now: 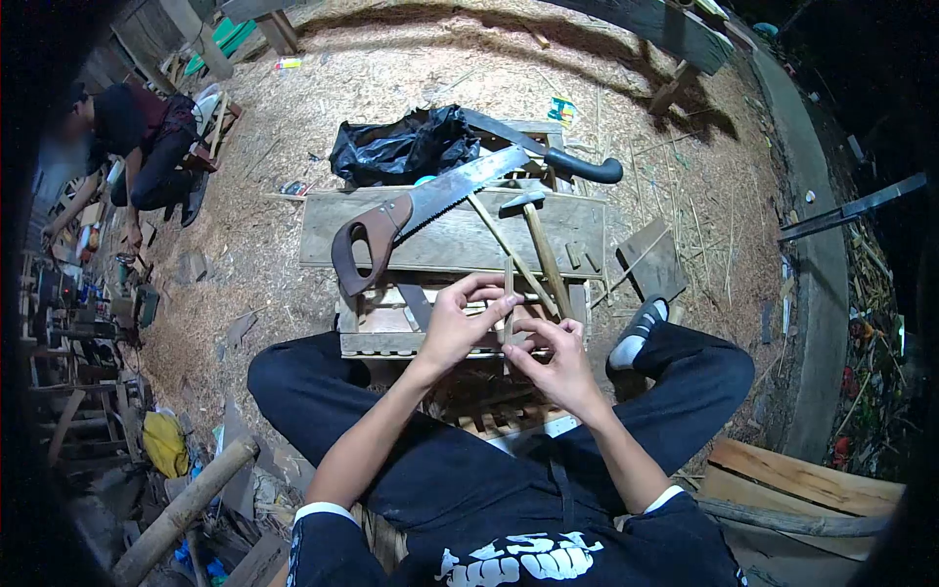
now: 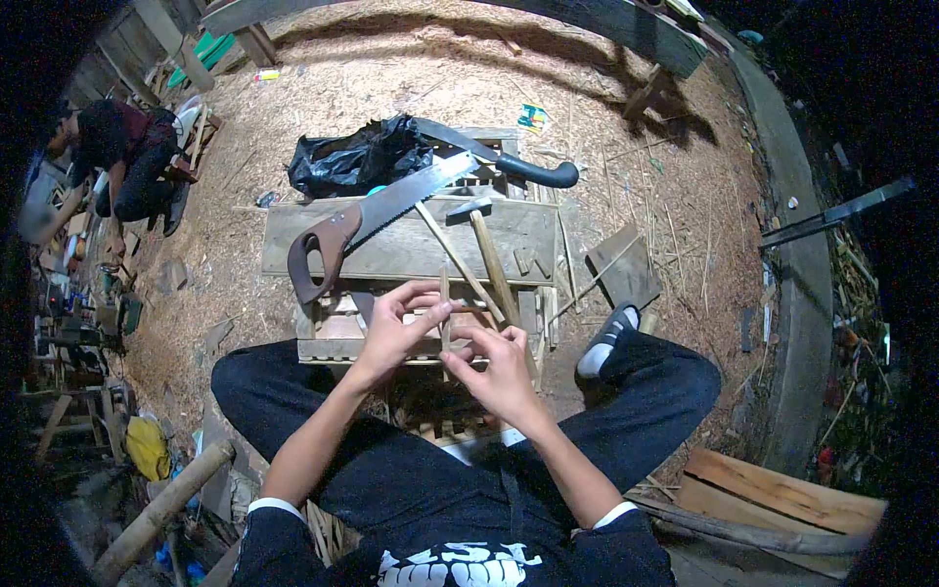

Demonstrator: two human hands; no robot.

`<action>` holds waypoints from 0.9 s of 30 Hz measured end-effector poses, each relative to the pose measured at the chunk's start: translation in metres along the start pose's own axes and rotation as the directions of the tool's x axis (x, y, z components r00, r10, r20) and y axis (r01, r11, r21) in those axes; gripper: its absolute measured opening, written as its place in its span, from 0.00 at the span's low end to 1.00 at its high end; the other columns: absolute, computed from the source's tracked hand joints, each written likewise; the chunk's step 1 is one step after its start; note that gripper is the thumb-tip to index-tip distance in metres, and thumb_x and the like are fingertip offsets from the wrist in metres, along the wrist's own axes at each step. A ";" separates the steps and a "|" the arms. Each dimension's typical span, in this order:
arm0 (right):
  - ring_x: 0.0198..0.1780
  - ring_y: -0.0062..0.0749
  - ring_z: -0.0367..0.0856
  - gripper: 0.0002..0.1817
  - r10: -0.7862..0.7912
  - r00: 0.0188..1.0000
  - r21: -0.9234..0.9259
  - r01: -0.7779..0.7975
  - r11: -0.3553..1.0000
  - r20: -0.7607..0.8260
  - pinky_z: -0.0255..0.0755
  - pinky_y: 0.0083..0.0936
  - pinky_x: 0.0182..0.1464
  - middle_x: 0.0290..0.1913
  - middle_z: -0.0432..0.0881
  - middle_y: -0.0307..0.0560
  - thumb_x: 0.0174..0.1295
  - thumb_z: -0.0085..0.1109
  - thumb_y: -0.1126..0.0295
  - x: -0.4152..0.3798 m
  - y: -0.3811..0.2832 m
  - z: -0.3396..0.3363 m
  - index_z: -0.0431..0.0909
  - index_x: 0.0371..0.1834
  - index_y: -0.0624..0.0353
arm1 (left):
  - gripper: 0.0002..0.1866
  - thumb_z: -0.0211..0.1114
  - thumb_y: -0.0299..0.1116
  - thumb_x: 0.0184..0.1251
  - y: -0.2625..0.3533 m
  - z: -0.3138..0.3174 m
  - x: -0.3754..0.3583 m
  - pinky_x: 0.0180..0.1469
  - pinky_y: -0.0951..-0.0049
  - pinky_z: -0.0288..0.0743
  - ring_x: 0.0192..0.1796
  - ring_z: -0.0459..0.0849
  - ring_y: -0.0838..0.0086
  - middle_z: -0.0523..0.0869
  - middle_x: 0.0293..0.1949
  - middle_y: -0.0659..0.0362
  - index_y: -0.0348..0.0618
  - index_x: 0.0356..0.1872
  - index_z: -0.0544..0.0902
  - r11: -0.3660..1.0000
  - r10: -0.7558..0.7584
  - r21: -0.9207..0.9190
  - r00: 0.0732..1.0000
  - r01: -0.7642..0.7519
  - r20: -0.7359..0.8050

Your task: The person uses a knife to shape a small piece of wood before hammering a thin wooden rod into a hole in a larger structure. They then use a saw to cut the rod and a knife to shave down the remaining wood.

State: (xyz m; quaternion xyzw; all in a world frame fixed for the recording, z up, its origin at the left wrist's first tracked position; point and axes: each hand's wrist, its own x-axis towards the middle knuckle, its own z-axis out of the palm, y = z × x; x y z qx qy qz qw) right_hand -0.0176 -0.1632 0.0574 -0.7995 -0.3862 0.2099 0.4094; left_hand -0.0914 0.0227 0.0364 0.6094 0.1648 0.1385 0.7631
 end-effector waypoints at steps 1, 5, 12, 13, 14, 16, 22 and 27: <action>0.40 0.24 0.87 0.18 -0.001 1.000 0.001 0.001 1.000 0.002 0.56 0.39 0.63 0.38 0.93 0.37 0.68 0.73 0.58 -0.001 0.001 0.000 0.86 0.57 0.50 | 0.18 0.72 0.30 0.75 -0.002 0.000 0.001 0.57 0.73 0.84 0.54 0.92 0.74 0.93 0.49 0.53 0.30 0.59 0.83 1.000 -0.008 0.020 1.000 0.008 0.018; 0.42 0.26 0.87 0.16 -0.015 0.999 0.040 0.017 0.999 -0.031 0.58 0.39 0.62 0.39 0.92 0.39 0.69 0.72 0.58 -0.003 0.006 -0.001 0.87 0.56 0.50 | 0.16 0.71 0.29 0.76 -0.001 0.005 -0.002 0.54 0.73 0.86 0.51 0.92 0.74 0.93 0.46 0.54 0.29 0.57 0.83 0.998 -0.012 0.057 1.000 0.011 0.023; 0.47 0.23 0.86 0.15 0.040 0.999 -0.018 -0.041 0.999 -0.002 0.58 0.35 0.64 0.43 0.91 0.38 0.72 0.69 0.60 0.004 0.003 -0.019 0.88 0.57 0.53 | 0.15 0.72 0.30 0.76 0.003 0.012 -0.003 0.52 0.74 0.86 0.50 0.93 0.73 0.93 0.45 0.54 0.30 0.54 0.83 0.995 -0.037 0.094 0.999 0.036 0.007; 0.47 0.25 0.86 0.15 0.017 1.000 -0.041 -0.017 0.999 -0.012 0.59 0.35 0.64 0.42 0.91 0.38 0.72 0.69 0.60 0.004 0.002 -0.021 0.88 0.57 0.53 | 0.15 0.72 0.30 0.76 0.003 0.012 -0.003 0.52 0.74 0.86 0.50 0.93 0.73 0.93 0.45 0.54 0.30 0.54 0.83 0.995 -0.036 0.095 0.999 0.035 0.008; 0.46 0.26 0.86 0.15 -0.008 1.000 -0.064 0.006 0.998 -0.022 0.59 0.35 0.64 0.41 0.90 0.38 0.72 0.68 0.60 0.006 0.002 -0.022 0.88 0.57 0.53 | 0.14 0.72 0.30 0.76 0.001 0.013 -0.003 0.52 0.75 0.85 0.50 0.93 0.74 0.93 0.45 0.54 0.30 0.53 0.83 0.995 -0.035 0.096 0.999 0.035 -0.006; 0.46 0.27 0.86 0.15 -0.011 1.000 -0.069 0.009 0.998 -0.017 0.59 0.35 0.64 0.41 0.90 0.39 0.72 0.69 0.60 0.008 0.003 -0.024 0.88 0.56 0.53 | 0.14 0.72 0.31 0.76 0.001 0.013 -0.002 0.52 0.75 0.85 0.50 0.93 0.74 0.94 0.45 0.53 0.31 0.52 0.83 0.995 -0.034 0.097 0.999 0.036 -0.021; 0.45 0.33 0.85 0.16 0.005 0.997 -0.087 0.002 0.996 0.082 0.63 0.36 0.64 0.44 0.91 0.45 0.72 0.69 0.58 0.021 0.009 -0.032 0.89 0.53 0.56 | 0.14 0.72 0.33 0.77 -0.002 0.015 0.004 0.52 0.76 0.84 0.50 0.93 0.74 0.94 0.44 0.51 0.32 0.50 0.83 0.994 -0.075 0.079 0.997 0.076 -0.010; 0.47 0.41 0.86 0.19 -0.100 0.994 -0.040 0.102 0.994 0.038 0.67 0.38 0.58 0.46 0.92 0.50 0.71 0.69 0.54 0.026 0.031 -0.022 0.90 0.55 0.55 | 0.12 0.71 0.31 0.77 -0.008 0.021 0.009 0.51 0.74 0.85 0.49 0.93 0.74 0.93 0.43 0.53 0.31 0.50 0.85 0.989 -0.024 0.146 0.998 0.032 -0.054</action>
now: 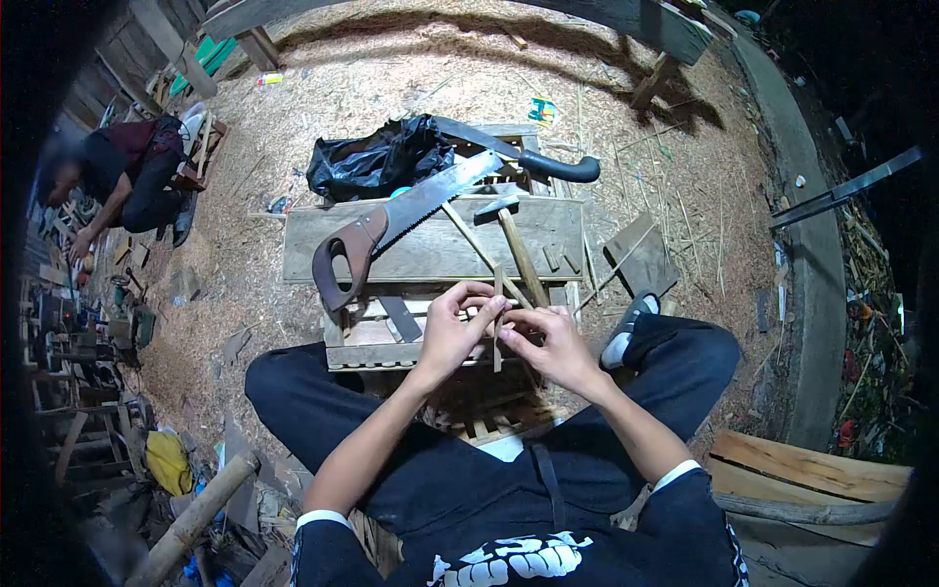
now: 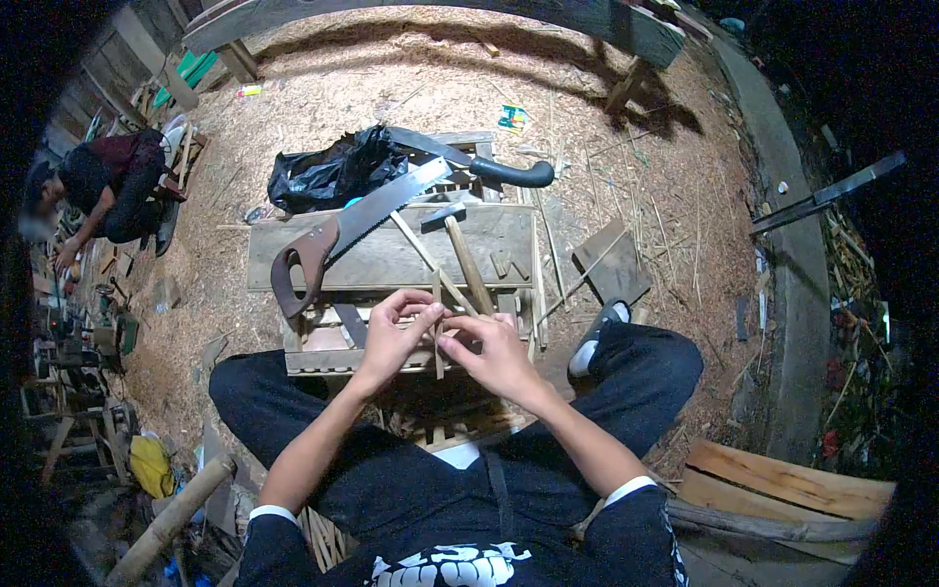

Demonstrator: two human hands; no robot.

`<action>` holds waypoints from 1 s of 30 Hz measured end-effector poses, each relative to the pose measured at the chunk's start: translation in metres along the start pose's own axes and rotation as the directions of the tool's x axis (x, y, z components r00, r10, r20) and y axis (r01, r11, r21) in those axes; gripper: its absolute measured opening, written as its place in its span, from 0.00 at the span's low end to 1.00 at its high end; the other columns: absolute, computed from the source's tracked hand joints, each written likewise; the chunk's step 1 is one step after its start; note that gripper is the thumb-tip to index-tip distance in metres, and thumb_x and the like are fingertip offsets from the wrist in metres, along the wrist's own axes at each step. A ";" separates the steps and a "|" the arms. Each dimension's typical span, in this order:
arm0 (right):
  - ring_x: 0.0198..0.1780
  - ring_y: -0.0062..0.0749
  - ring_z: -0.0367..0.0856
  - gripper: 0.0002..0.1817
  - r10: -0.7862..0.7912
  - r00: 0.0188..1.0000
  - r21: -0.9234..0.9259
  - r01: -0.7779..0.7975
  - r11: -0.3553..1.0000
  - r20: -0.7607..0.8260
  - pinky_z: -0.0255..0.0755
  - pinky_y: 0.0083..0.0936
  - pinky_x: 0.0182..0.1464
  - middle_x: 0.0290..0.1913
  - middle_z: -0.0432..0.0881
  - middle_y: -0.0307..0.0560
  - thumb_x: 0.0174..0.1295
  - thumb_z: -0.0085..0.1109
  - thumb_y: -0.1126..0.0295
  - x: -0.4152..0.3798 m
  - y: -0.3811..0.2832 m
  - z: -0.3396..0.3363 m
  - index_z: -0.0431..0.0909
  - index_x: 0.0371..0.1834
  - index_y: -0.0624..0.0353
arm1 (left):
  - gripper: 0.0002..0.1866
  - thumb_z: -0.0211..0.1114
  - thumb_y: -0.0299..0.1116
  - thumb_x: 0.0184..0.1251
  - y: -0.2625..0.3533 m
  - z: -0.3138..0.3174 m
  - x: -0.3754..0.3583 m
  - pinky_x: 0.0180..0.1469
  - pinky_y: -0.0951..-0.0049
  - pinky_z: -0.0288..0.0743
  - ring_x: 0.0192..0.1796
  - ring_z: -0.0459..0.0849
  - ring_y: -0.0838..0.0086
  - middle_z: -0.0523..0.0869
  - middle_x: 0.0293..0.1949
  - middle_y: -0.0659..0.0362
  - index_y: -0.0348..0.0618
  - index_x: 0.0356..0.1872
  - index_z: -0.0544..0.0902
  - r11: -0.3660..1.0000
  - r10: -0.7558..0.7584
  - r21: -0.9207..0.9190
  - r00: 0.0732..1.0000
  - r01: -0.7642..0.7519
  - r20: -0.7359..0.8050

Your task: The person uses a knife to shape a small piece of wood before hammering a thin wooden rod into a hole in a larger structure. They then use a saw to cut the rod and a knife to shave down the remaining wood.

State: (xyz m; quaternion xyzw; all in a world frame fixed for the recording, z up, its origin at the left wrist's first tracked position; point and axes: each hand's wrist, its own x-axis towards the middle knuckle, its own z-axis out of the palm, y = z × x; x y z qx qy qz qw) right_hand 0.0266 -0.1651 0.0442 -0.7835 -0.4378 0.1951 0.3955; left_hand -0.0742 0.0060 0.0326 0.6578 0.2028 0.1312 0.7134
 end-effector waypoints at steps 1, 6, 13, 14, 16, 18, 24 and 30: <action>0.47 0.41 0.86 0.19 0.003 1.000 0.007 -0.003 1.000 -0.004 0.67 0.38 0.58 0.46 0.92 0.50 0.71 0.69 0.54 0.000 -0.002 -0.002 0.90 0.55 0.55 | 0.12 0.71 0.31 0.77 -0.002 0.000 0.000 0.51 0.74 0.85 0.49 0.93 0.74 0.93 0.42 0.54 0.32 0.50 0.85 1.000 0.001 0.015 1.000 -0.001 -0.023; 0.49 0.47 0.84 0.15 0.017 0.972 -0.259 -0.079 0.963 -0.233 0.73 0.43 0.54 0.44 0.88 0.52 0.70 0.69 0.61 0.008 0.007 -0.021 0.88 0.51 0.59 | 0.14 0.71 0.33 0.77 -0.013 0.002 0.009 0.50 0.74 0.85 0.45 0.90 0.78 0.93 0.42 0.54 0.31 0.52 0.86 0.996 -0.039 0.072 0.992 0.048 -0.123; 0.52 0.56 0.83 0.29 0.041 0.957 -0.386 -0.154 0.910 -0.286 0.78 0.47 0.55 0.51 0.82 0.59 0.70 0.67 0.66 0.008 0.014 -0.009 0.73 0.73 0.63 | 0.13 0.72 0.34 0.77 -0.021 -0.001 0.014 0.41 0.78 0.83 0.38 0.88 0.82 0.93 0.39 0.59 0.34 0.53 0.88 0.981 0.035 0.192 0.994 -0.014 -0.107; 0.52 0.60 0.83 0.35 0.077 0.966 -0.330 -0.159 0.931 -0.246 0.78 0.49 0.55 0.51 0.81 0.62 0.71 0.66 0.67 0.007 0.016 -0.009 0.66 0.78 0.65 | 0.13 0.72 0.34 0.77 -0.021 -0.001 0.013 0.41 0.78 0.83 0.38 0.88 0.82 0.93 0.39 0.59 0.34 0.53 0.88 0.981 0.034 0.193 0.994 -0.013 -0.102; 0.52 0.62 0.84 0.36 0.119 0.967 -0.271 -0.179 0.946 -0.223 0.79 0.50 0.55 0.51 0.81 0.63 0.71 0.66 0.68 0.007 0.018 -0.005 0.64 0.80 0.64 | 0.15 0.72 0.34 0.77 -0.009 0.002 0.012 0.42 0.78 0.82 0.39 0.88 0.82 0.93 0.39 0.59 0.33 0.54 0.88 0.983 -0.063 0.172 0.997 0.071 -0.054; 0.52 0.65 0.84 0.40 0.028 0.975 -0.256 -0.085 0.963 -0.220 0.79 0.51 0.54 0.54 0.82 0.67 0.71 0.65 0.68 0.009 0.021 -0.001 0.58 0.83 0.62 | 0.15 0.72 0.34 0.77 -0.011 0.004 0.015 0.42 0.78 0.82 0.39 0.88 0.82 0.93 0.39 0.58 0.33 0.54 0.88 0.979 0.002 0.202 0.998 0.010 -0.063; 0.55 0.67 0.85 0.41 0.036 0.969 -0.164 -0.078 0.983 -0.246 0.80 0.51 0.56 0.59 0.83 0.68 0.71 0.67 0.67 0.009 0.024 0.004 0.57 0.84 0.61 | 0.15 0.72 0.33 0.76 -0.006 0.005 0.020 0.42 0.76 0.81 0.40 0.87 0.82 0.93 0.39 0.57 0.32 0.54 0.88 0.961 0.041 0.276 0.995 -0.014 -0.093; 0.57 0.68 0.85 0.42 0.011 0.987 -0.089 -0.026 0.996 -0.159 0.80 0.53 0.55 0.62 0.83 0.68 0.72 0.66 0.65 0.011 0.025 0.014 0.55 0.86 0.55 | 0.15 0.72 0.33 0.76 -0.013 0.003 0.024 0.41 0.76 0.81 0.38 0.87 0.82 0.93 0.37 0.59 0.33 0.55 0.87 0.973 0.030 0.231 0.993 -0.004 -0.110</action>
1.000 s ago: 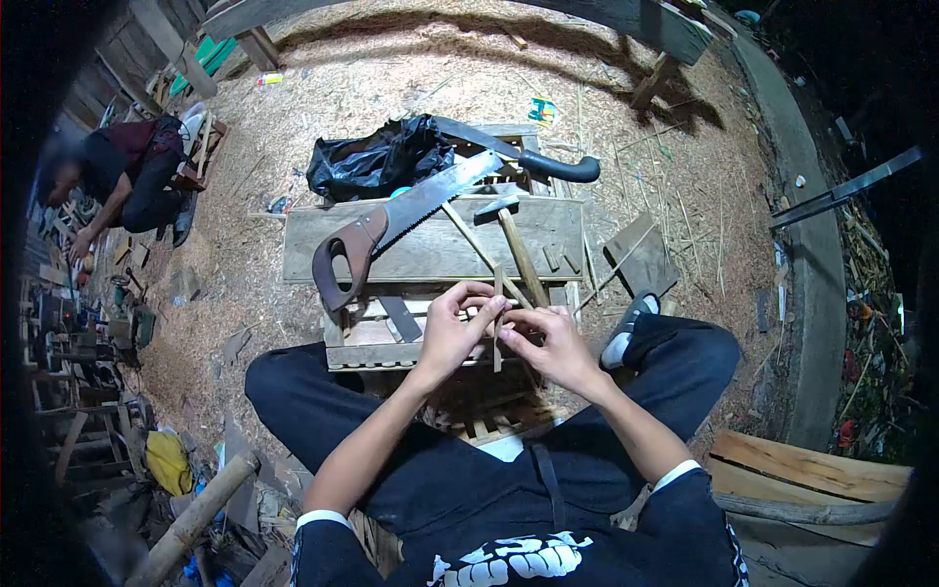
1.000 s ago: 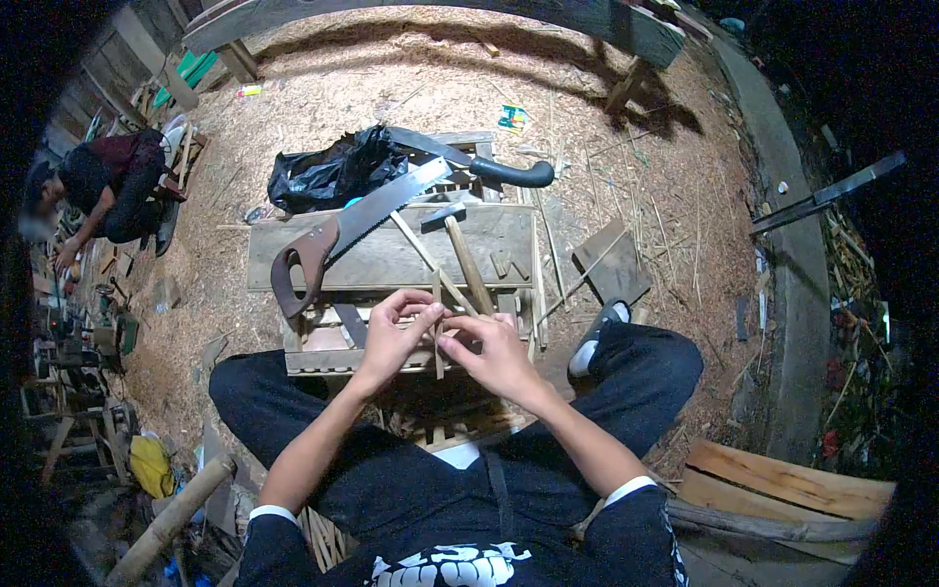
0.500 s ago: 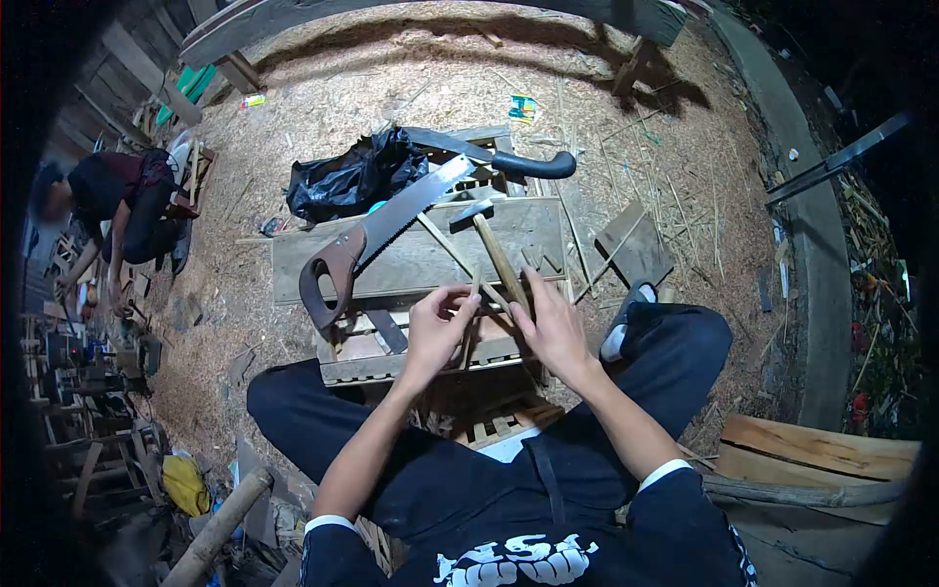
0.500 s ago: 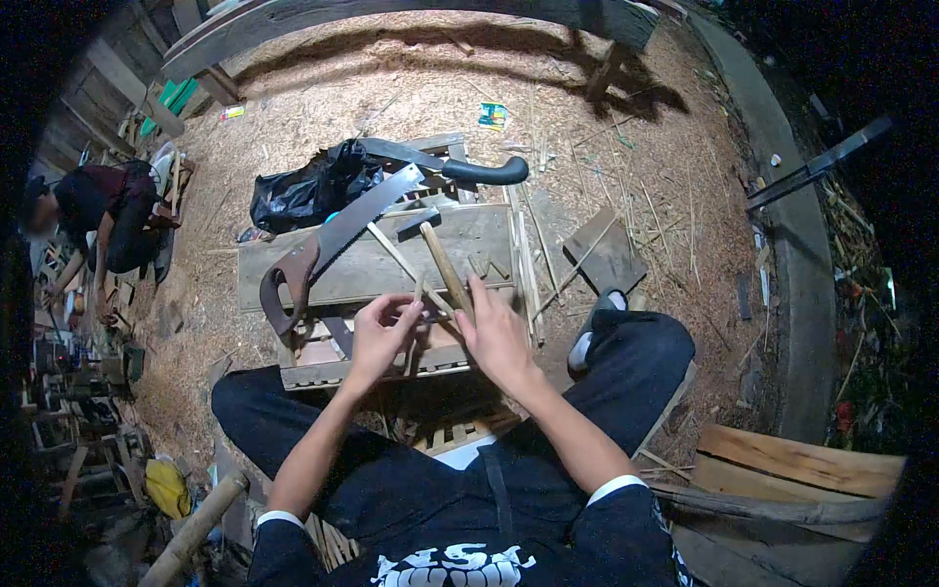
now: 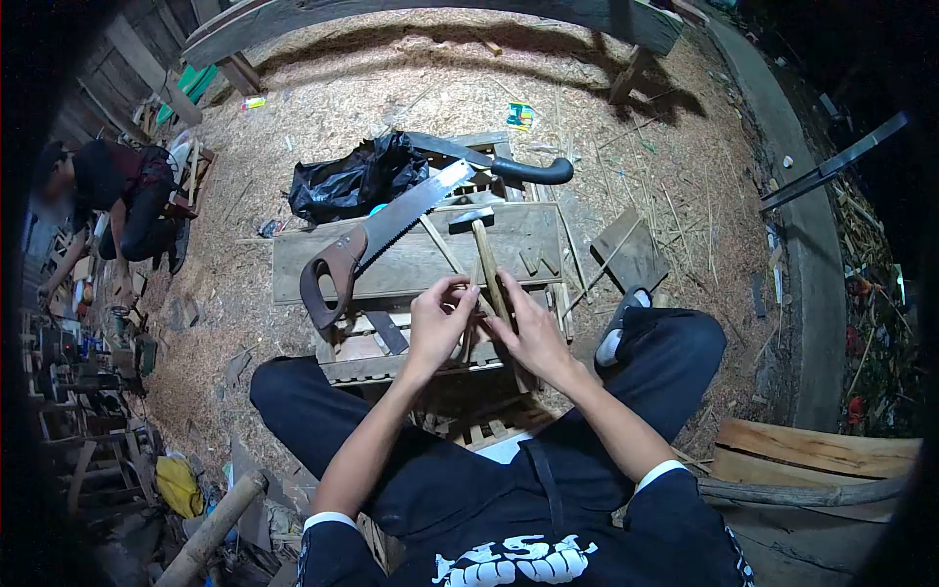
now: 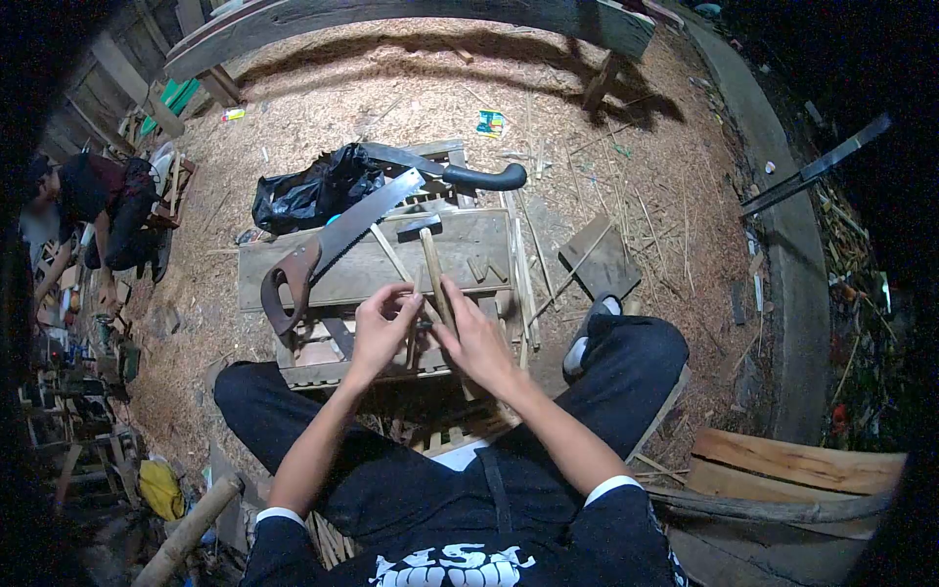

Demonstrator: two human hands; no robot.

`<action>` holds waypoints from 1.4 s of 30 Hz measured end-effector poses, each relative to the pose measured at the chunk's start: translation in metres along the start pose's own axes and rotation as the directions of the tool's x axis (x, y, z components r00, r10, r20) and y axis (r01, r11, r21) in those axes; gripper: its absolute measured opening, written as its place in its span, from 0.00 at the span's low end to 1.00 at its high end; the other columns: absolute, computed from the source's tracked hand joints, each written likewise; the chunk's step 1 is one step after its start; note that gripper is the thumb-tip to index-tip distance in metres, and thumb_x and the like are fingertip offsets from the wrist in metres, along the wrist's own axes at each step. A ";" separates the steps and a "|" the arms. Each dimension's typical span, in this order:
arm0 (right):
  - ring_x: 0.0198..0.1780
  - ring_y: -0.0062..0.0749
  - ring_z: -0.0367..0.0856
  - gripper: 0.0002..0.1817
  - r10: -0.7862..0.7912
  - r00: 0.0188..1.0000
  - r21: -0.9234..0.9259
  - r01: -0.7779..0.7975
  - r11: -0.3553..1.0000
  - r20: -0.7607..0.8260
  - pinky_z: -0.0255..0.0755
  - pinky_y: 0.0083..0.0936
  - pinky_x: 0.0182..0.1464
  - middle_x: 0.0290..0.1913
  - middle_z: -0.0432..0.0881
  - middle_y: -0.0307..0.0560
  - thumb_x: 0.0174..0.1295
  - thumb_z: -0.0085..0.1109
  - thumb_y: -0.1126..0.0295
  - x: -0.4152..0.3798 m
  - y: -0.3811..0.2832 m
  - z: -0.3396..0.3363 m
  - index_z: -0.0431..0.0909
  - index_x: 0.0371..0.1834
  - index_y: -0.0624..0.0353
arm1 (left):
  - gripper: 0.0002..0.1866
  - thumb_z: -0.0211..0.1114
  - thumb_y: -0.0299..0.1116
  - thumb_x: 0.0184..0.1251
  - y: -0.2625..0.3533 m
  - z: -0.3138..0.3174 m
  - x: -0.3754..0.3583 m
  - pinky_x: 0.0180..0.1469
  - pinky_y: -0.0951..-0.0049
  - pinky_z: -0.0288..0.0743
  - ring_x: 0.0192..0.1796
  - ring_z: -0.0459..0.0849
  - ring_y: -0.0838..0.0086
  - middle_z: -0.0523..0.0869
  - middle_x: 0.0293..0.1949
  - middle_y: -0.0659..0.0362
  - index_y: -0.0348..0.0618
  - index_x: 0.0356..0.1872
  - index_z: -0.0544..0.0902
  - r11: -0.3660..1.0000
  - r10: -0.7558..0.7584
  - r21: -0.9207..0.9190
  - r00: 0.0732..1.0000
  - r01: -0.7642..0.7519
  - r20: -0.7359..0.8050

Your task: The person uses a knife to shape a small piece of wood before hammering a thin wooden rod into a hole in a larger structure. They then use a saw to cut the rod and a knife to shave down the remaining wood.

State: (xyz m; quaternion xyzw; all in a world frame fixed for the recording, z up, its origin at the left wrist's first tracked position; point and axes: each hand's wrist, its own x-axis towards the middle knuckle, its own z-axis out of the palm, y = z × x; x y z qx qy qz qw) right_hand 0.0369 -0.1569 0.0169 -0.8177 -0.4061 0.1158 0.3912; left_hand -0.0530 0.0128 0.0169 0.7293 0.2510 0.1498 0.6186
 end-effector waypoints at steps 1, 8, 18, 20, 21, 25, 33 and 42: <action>0.56 0.69 0.85 0.42 0.001 1.000 0.008 -0.001 1.000 -0.011 0.81 0.54 0.54 0.61 0.84 0.68 0.72 0.66 0.65 0.000 -0.002 0.001 0.55 0.86 0.54 | 0.15 0.72 0.33 0.76 0.000 0.000 0.000 0.41 0.76 0.81 0.38 0.87 0.83 0.93 0.36 0.60 0.33 0.55 0.87 1.000 -0.015 -0.024 1.000 0.015 0.000; 0.60 0.67 0.85 0.40 0.174 0.985 -0.067 -0.172 0.983 0.022 0.79 0.51 0.59 0.62 0.84 0.70 0.72 0.63 0.66 0.001 -0.009 -0.012 0.56 0.86 0.52 | 0.15 0.70 0.31 0.77 0.003 -0.008 -0.006 0.42 0.75 0.81 0.38 0.87 0.82 0.92 0.35 0.60 0.31 0.57 0.85 0.999 -0.045 0.014 0.999 0.045 0.002; 0.57 0.66 0.84 0.40 -0.036 0.997 0.063 0.031 0.998 0.073 0.78 0.50 0.58 0.56 0.85 0.70 0.73 0.65 0.64 -0.001 -0.012 0.012 0.57 0.85 0.59 | 0.15 0.72 0.30 0.77 0.004 -0.016 -0.010 0.41 0.82 0.79 0.40 0.87 0.85 0.93 0.39 0.60 0.31 0.57 0.85 0.990 -0.027 -0.137 0.997 0.036 0.072; 0.56 0.65 0.84 0.40 -0.042 0.993 0.017 0.040 0.999 0.112 0.78 0.50 0.57 0.55 0.85 0.70 0.73 0.65 0.64 -0.001 -0.016 0.014 0.57 0.85 0.59 | 0.15 0.71 0.30 0.77 0.006 -0.019 -0.011 0.41 0.81 0.80 0.41 0.87 0.85 0.93 0.39 0.60 0.31 0.57 0.85 0.990 -0.063 -0.121 0.995 0.072 0.077; 0.56 0.65 0.84 0.40 -0.046 0.988 -0.027 0.051 0.998 0.147 0.78 0.50 0.56 0.54 0.85 0.70 0.74 0.65 0.64 0.000 -0.019 0.014 0.57 0.85 0.59 | 0.14 0.71 0.30 0.77 0.005 -0.020 -0.011 0.40 0.81 0.80 0.41 0.88 0.84 0.93 0.39 0.60 0.31 0.56 0.85 0.995 -0.017 -0.099 0.999 0.022 0.046; 0.47 0.59 0.84 0.39 -0.030 0.995 -0.083 0.038 0.996 0.098 0.77 0.48 0.52 0.45 0.84 0.64 0.74 0.64 0.64 -0.002 -0.024 0.009 0.59 0.85 0.58 | 0.14 0.71 0.31 0.77 0.000 -0.022 -0.010 0.40 0.79 0.82 0.42 0.89 0.83 0.93 0.40 0.59 0.32 0.55 0.86 0.988 -0.009 -0.153 1.000 0.009 0.005; 0.51 0.56 0.82 0.41 -0.071 0.991 -0.031 0.074 0.997 0.111 0.76 0.46 0.55 0.46 0.83 0.58 0.71 0.66 0.66 -0.004 -0.017 0.017 0.59 0.86 0.55 | 0.15 0.71 0.30 0.77 -0.003 -0.020 -0.010 0.45 0.77 0.84 0.44 0.91 0.81 0.94 0.41 0.56 0.29 0.56 0.85 0.999 -0.010 -0.054 1.000 0.010 0.007; 0.53 0.53 0.81 0.36 -0.060 0.998 0.032 0.059 0.998 0.028 0.75 0.45 0.59 0.51 0.84 0.58 0.70 0.64 0.72 -0.002 -0.013 0.007 0.65 0.82 0.59 | 0.15 0.70 0.30 0.77 0.008 -0.021 -0.006 0.48 0.76 0.84 0.45 0.91 0.79 0.95 0.40 0.54 0.29 0.57 0.85 0.999 -0.007 -0.032 1.000 0.006 -0.008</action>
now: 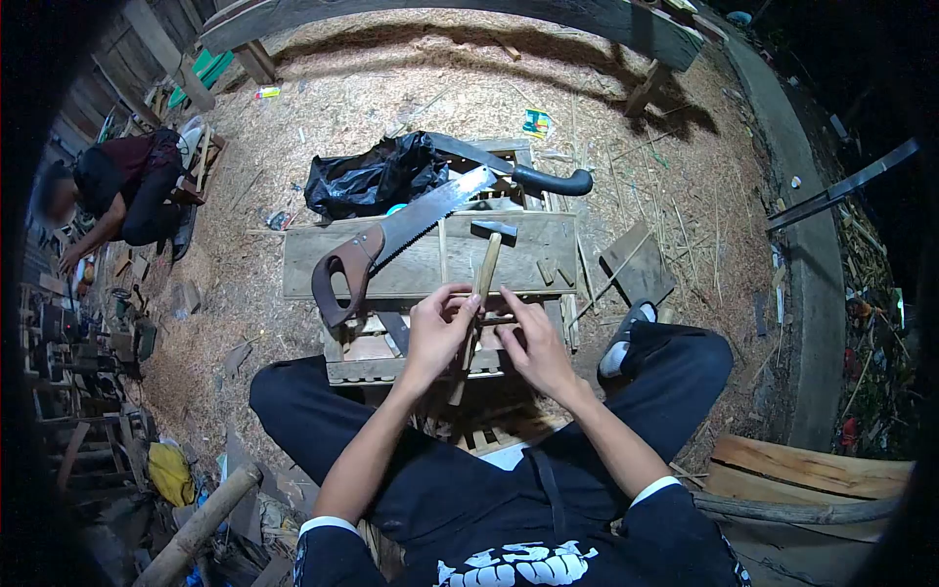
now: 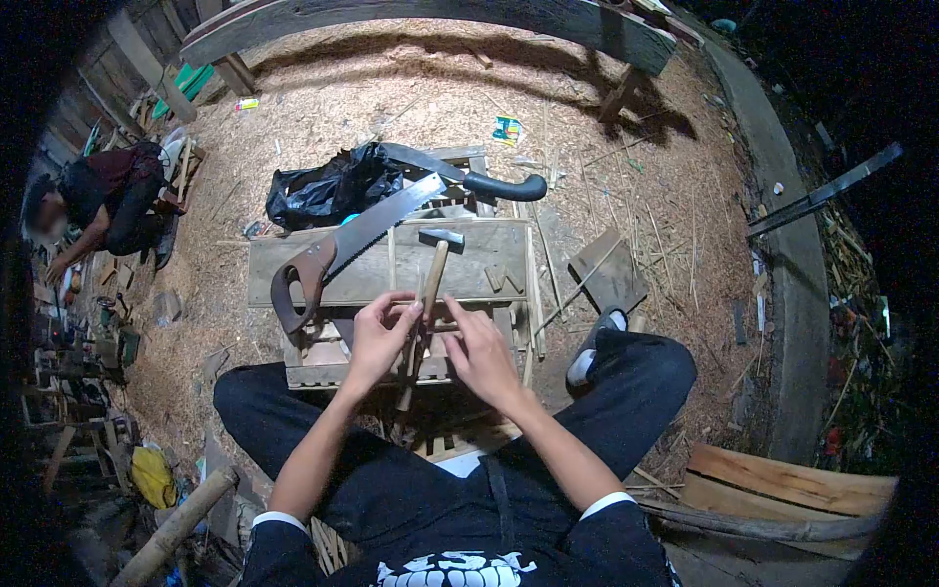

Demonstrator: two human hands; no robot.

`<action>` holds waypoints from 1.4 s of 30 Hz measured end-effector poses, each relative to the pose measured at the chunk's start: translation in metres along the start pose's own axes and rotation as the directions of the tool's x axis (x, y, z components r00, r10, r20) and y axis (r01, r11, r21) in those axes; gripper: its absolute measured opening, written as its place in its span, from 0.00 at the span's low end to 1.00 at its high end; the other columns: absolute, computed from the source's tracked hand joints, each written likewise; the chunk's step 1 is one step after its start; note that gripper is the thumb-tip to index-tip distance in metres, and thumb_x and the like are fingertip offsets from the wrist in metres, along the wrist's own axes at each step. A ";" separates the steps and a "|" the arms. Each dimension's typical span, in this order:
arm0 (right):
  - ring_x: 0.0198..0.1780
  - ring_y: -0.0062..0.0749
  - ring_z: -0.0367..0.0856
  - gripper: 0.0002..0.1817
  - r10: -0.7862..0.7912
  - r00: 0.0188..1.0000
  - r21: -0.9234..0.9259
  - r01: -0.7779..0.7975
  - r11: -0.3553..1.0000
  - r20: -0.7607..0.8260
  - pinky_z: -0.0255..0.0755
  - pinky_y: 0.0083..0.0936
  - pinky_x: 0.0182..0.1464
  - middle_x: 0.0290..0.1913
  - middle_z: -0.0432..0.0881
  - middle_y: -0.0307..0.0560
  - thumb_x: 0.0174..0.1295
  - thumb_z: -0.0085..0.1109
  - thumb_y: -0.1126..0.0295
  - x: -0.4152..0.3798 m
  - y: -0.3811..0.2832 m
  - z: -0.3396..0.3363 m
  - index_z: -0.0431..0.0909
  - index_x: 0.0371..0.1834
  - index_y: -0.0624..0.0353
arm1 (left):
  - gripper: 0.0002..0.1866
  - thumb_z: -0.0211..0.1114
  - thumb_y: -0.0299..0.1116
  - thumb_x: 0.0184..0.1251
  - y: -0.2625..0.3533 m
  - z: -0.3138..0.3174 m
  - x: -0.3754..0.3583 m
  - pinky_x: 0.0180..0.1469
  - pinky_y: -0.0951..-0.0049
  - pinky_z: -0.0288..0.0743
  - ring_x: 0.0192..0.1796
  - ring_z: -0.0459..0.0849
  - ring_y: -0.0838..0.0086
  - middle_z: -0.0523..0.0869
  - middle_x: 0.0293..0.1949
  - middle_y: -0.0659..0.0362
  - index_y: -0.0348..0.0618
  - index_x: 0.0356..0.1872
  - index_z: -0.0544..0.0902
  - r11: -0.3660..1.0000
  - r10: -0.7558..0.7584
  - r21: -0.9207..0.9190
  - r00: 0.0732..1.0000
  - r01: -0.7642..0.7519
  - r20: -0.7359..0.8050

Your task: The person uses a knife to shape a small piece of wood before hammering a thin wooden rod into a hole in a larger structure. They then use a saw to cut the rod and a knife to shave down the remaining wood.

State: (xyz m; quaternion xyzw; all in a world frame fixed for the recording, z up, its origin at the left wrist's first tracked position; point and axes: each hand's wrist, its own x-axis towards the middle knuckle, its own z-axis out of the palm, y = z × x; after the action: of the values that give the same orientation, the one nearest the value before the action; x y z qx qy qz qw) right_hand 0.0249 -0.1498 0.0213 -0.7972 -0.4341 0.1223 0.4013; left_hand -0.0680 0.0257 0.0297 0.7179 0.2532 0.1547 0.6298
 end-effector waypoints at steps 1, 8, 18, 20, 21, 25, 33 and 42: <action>0.53 0.53 0.81 0.34 0.042 0.998 0.011 -0.041 0.999 -0.036 0.74 0.45 0.59 0.51 0.84 0.58 0.70 0.64 0.73 0.000 0.002 -0.001 0.68 0.80 0.60 | 0.16 0.70 0.30 0.78 0.000 0.002 0.001 0.48 0.75 0.84 0.45 0.91 0.78 0.95 0.40 0.54 0.29 0.57 0.85 1.000 -0.010 0.004 1.000 0.010 0.011; 0.61 0.55 0.80 0.28 -0.033 0.992 -0.034 0.029 0.999 -0.121 0.74 0.43 0.65 0.57 0.84 0.60 0.70 0.64 0.73 0.003 0.007 -0.001 0.75 0.74 0.61 | 0.16 0.68 0.30 0.79 0.004 0.010 0.008 0.50 0.74 0.84 0.44 0.92 0.75 0.94 0.43 0.52 0.28 0.58 0.84 0.999 -0.028 0.032 0.998 0.027 0.051; 0.63 0.55 0.79 0.24 0.037 0.988 0.028 -0.033 0.999 -0.149 0.72 0.42 0.68 0.59 0.83 0.61 0.71 0.62 0.72 0.016 0.007 -0.010 0.79 0.70 0.62 | 0.16 0.69 0.31 0.78 -0.001 0.009 0.012 0.47 0.73 0.84 0.42 0.91 0.78 0.94 0.40 0.53 0.30 0.59 0.85 0.987 0.081 0.144 0.997 -0.078 -0.013; 0.63 0.55 0.80 0.24 0.031 0.987 0.019 -0.028 0.999 -0.157 0.73 0.43 0.67 0.59 0.84 0.61 0.72 0.62 0.72 0.018 0.009 -0.007 0.78 0.71 0.61 | 0.17 0.69 0.32 0.77 0.001 0.007 0.013 0.44 0.73 0.84 0.39 0.91 0.78 0.94 0.37 0.54 0.31 0.59 0.86 0.977 0.035 0.212 0.998 -0.023 -0.051; 0.62 0.55 0.81 0.23 0.024 0.985 0.008 -0.024 1.000 -0.170 0.73 0.44 0.66 0.58 0.84 0.61 0.74 0.61 0.71 0.019 0.010 -0.005 0.78 0.71 0.61 | 0.17 0.69 0.32 0.77 -0.003 0.006 0.014 0.44 0.73 0.84 0.39 0.91 0.78 0.94 0.37 0.54 0.31 0.59 0.86 0.977 0.035 0.213 0.998 -0.023 -0.051; 0.50 0.48 0.86 0.25 0.093 0.984 0.046 -0.087 0.995 -0.150 0.78 0.40 0.57 0.51 0.86 0.58 0.74 0.62 0.72 0.024 -0.003 0.005 0.75 0.74 0.62 | 0.16 0.68 0.32 0.76 0.008 0.000 0.014 0.41 0.70 0.83 0.36 0.92 0.74 0.94 0.33 0.52 0.32 0.57 0.87 0.981 0.013 0.194 0.986 0.021 -0.168; 0.47 0.64 0.88 0.41 0.159 0.986 0.182 -0.147 0.972 -0.053 0.80 0.49 0.51 0.50 0.86 0.71 0.74 0.63 0.67 0.038 -0.029 0.031 0.55 0.86 0.59 | 0.16 0.66 0.32 0.80 0.003 -0.019 0.016 0.47 0.72 0.83 0.42 0.92 0.77 0.95 0.37 0.52 0.29 0.58 0.85 0.999 0.048 0.012 0.980 -0.046 -0.195; 0.45 0.47 0.83 0.35 -0.025 1.000 -0.503 0.029 0.864 0.015 0.75 0.44 0.46 0.38 0.83 0.54 0.75 0.61 0.62 0.067 -0.083 0.037 0.64 0.81 0.63 | 0.10 0.71 0.35 0.73 0.005 -0.108 -0.007 0.74 0.55 0.67 0.68 0.80 0.55 0.87 0.58 0.47 0.39 0.46 0.89 0.878 0.276 0.478 0.822 -0.004 -0.499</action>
State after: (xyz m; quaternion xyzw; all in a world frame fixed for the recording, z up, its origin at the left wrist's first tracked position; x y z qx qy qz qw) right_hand -0.0052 -0.0520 0.0698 -0.8677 -0.4635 0.0026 0.1797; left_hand -0.1315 0.1103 0.0527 0.7864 0.3982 0.3386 0.3292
